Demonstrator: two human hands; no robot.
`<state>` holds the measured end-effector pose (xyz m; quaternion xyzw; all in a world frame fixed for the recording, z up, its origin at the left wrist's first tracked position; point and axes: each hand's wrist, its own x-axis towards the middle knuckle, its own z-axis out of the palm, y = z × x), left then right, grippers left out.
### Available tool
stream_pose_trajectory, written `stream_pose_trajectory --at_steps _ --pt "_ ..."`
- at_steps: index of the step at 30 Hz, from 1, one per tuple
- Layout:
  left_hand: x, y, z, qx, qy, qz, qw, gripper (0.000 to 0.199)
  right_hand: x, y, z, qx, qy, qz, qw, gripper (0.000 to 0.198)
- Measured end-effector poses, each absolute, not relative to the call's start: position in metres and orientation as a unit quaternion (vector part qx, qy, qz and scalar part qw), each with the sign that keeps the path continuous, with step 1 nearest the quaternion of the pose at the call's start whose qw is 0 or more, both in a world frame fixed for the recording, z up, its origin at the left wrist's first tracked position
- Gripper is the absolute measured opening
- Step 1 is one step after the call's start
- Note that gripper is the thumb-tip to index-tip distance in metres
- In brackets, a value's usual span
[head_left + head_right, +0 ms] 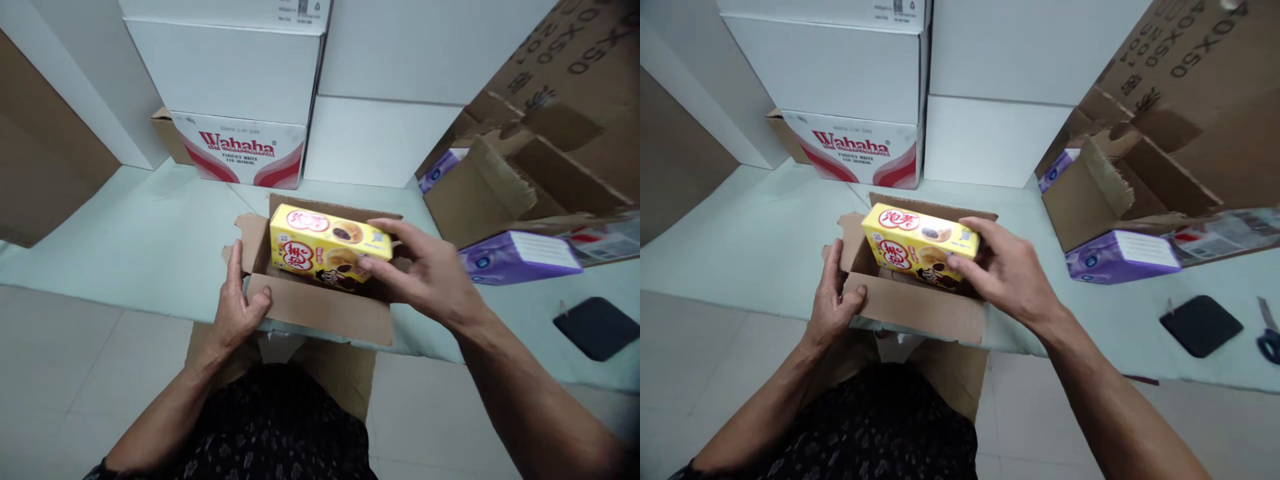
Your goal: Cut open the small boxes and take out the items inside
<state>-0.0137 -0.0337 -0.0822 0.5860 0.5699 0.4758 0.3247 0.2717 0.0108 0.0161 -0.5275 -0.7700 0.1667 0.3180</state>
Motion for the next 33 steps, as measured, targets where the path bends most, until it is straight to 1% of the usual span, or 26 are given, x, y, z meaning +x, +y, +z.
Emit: stream_pose_trajectory --at_steps 2,6,7,9,11,17,19,22,23,24,26,29,31,33 --pt "-0.014 -0.033 -0.082 0.589 0.569 0.477 0.320 0.095 0.280 -0.003 0.024 -0.538 -0.711 0.199 0.408 0.049" --pt "-0.014 -0.032 -0.081 0.590 0.569 0.479 0.313 0.094 0.303 -0.025 0.031 -0.540 -0.564 0.221 0.585 0.042" --pt "-0.014 -0.032 -0.081 0.588 0.570 0.479 0.315 0.093 0.310 -0.030 0.031 -0.542 -0.527 0.227 0.613 0.038" --pt "-0.014 -0.031 -0.082 0.586 0.569 0.480 0.320 0.093 0.324 -0.040 0.028 -0.551 -0.479 0.248 0.637 0.028" --pt "-0.014 -0.031 -0.082 0.585 0.566 0.486 0.318 0.093 0.338 -0.050 0.022 -0.560 -0.468 0.270 0.628 0.023" --pt "-0.020 -0.030 -0.075 0.589 0.563 0.498 0.297 0.094 0.357 -0.067 0.001 -0.577 -0.468 0.303 0.597 0.033" --pt "-0.022 -0.033 -0.065 0.589 0.572 0.517 0.243 0.089 0.354 -0.064 0.001 -0.567 -0.470 0.316 0.599 0.033" --pt "-0.022 -0.042 -0.043 0.586 0.559 0.578 0.104 0.074 0.343 -0.055 0.011 -0.545 -0.435 0.364 0.617 0.030" --pt "-0.019 -0.046 -0.035 0.590 0.537 0.598 0.074 0.070 0.338 -0.051 0.015 -0.537 -0.423 0.386 0.620 0.030" --pt "-0.016 -0.050 -0.028 0.602 0.508 0.612 0.064 0.067 0.333 -0.047 0.020 -0.530 -0.415 0.409 0.617 0.031" --pt "-0.010 -0.057 -0.015 0.646 0.444 0.614 0.098 0.065 0.323 -0.041 0.028 -0.520 -0.412 0.447 0.600 0.034" --pt "0.000 -0.063 -0.006 0.716 0.369 0.559 0.194 0.077 0.308 -0.033 0.034 -0.511 -0.433 0.486 0.561 0.041" --pt "0.006 -0.065 -0.006 0.728 0.355 0.530 0.252 0.084 0.300 -0.030 0.036 -0.509 -0.460 0.502 0.526 0.046" --pt "0.012 -0.065 -0.007 0.697 0.375 0.533 0.298 0.082 0.291 -0.030 0.037 -0.511 -0.490 0.503 0.495 0.050"
